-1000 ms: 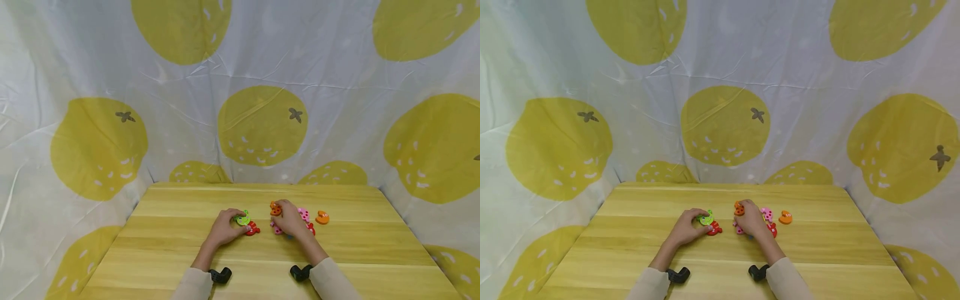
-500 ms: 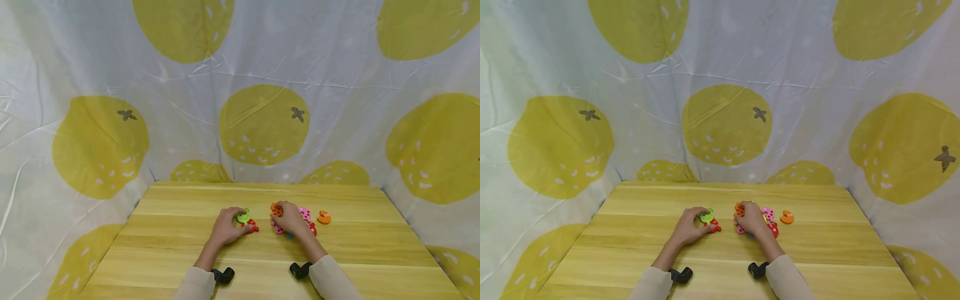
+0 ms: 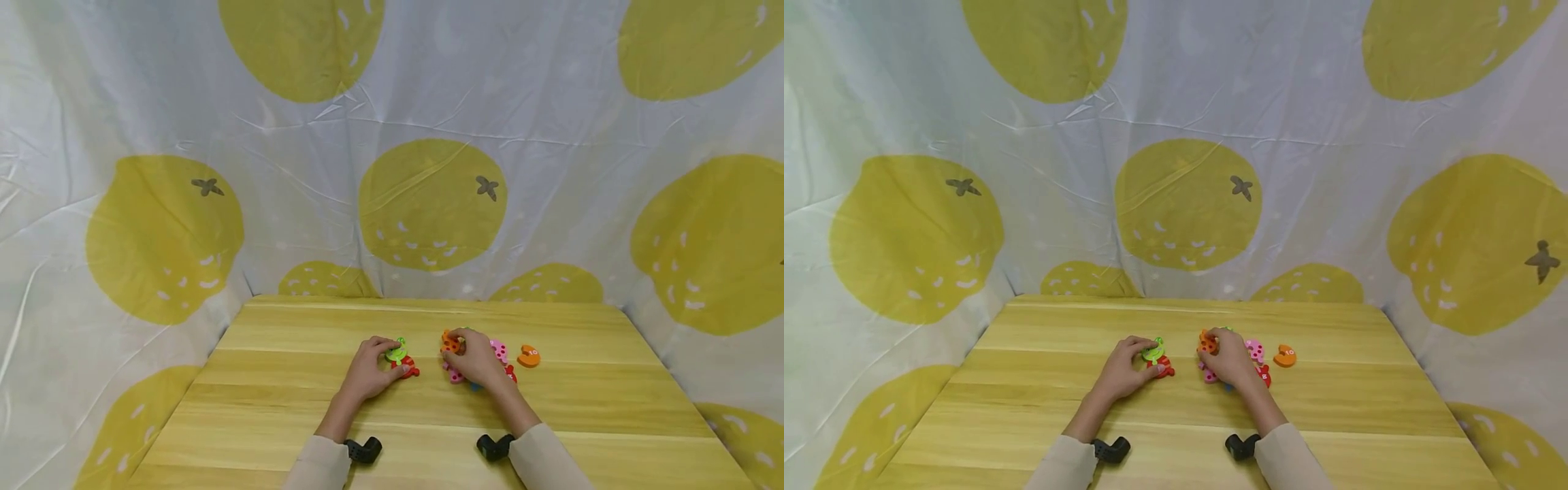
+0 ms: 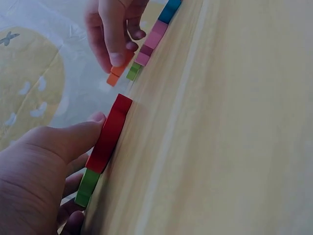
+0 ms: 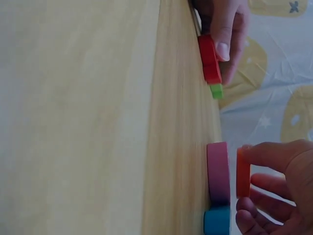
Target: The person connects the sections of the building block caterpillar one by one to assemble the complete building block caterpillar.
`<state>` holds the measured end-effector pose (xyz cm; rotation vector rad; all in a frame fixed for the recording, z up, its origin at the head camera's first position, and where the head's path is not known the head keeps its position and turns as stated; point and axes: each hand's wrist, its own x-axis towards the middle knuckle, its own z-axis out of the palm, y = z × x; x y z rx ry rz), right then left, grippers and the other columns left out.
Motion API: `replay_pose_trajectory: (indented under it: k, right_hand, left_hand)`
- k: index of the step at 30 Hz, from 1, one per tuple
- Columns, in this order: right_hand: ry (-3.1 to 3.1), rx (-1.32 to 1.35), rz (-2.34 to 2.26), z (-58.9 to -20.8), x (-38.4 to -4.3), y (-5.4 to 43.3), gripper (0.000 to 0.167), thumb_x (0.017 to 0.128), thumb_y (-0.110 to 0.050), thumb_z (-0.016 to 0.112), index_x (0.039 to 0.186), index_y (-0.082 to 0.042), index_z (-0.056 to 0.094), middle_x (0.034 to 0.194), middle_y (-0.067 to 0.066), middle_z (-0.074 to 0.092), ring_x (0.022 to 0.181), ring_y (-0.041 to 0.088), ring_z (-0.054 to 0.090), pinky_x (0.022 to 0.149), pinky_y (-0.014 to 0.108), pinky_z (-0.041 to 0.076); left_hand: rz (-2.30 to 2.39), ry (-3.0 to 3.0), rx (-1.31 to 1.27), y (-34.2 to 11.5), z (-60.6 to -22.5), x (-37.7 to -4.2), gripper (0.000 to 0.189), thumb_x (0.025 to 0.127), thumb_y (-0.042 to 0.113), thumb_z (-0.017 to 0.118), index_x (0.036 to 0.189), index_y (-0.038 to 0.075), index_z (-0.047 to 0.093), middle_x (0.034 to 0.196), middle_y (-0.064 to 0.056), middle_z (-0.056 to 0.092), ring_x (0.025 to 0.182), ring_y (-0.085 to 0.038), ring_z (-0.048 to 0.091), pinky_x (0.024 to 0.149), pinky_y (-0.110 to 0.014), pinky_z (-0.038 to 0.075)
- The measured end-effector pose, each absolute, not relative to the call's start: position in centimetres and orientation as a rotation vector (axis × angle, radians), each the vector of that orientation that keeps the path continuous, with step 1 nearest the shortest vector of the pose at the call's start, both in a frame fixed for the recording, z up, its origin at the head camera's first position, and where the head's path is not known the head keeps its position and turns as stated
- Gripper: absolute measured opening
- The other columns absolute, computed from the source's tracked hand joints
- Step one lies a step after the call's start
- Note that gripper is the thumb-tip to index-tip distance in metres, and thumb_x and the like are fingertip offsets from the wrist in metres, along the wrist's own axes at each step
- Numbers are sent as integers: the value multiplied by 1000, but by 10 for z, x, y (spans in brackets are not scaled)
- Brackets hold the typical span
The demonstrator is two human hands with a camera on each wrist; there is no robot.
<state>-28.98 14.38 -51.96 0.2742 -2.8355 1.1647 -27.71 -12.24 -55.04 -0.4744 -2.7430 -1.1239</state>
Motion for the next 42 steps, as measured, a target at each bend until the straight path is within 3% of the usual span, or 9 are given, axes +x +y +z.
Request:
replay_pose_trajectory:
  k: [3, 12, 18, 31, 42]
  right_hand:
    - [-2825, 276, 1173, -516, -283, 144, 45, 87, -23, 83, 127, -8, 70, 110, 8, 70, 75, 15, 49, 64, 28, 42]
    - [-2767, 373, 1209, -514, -264, 140, 39, 84, -20, 86, 119, -8, 73, 85, -1, 64, 68, 10, 53, 60, 24, 45]
    - [-2784, 466, 1215, -516, -255, 129, 40, 85, -23, 86, 120, -10, 72, 85, 1, 61, 74, 11, 50, 65, 23, 43]
    - [-2786, 616, 1158, -524, -250, 106, 39, 87, -28, 84, 119, -8, 74, 83, 0, 59, 67, 8, 48, 58, 22, 40]
    - [-2770, 592, 1132, -528, -249, 97, 38, 85, -28, 86, 116, -9, 75, 82, -1, 58, 66, 6, 47, 57, 21, 40]
  left_hand:
    - [-1129, -2744, -481, -123, -550, -276, 53, 87, 45, 80, 130, 17, 71, 132, -5, 64, 128, -31, 54, 107, -54, 47]
    - [-1117, -2745, -536, -126, -549, -276, 51, 90, 43, 78, 133, 18, 70, 135, -5, 62, 130, -31, 52, 108, -54, 46]
    - [-1112, -2743, -577, -127, -547, -276, 50, 91, 38, 76, 135, 17, 69, 137, -6, 61, 131, -31, 52, 110, -55, 45]
    - [-1125, -2741, -598, -127, -548, -276, 50, 91, 39, 77, 135, 17, 69, 138, -5, 62, 131, -31, 52, 109, -57, 44]
    - [-1114, -2738, -601, -127, -549, -276, 48, 92, 37, 77, 135, 17, 69, 137, -6, 62, 131, -31, 52, 108, -57, 45]
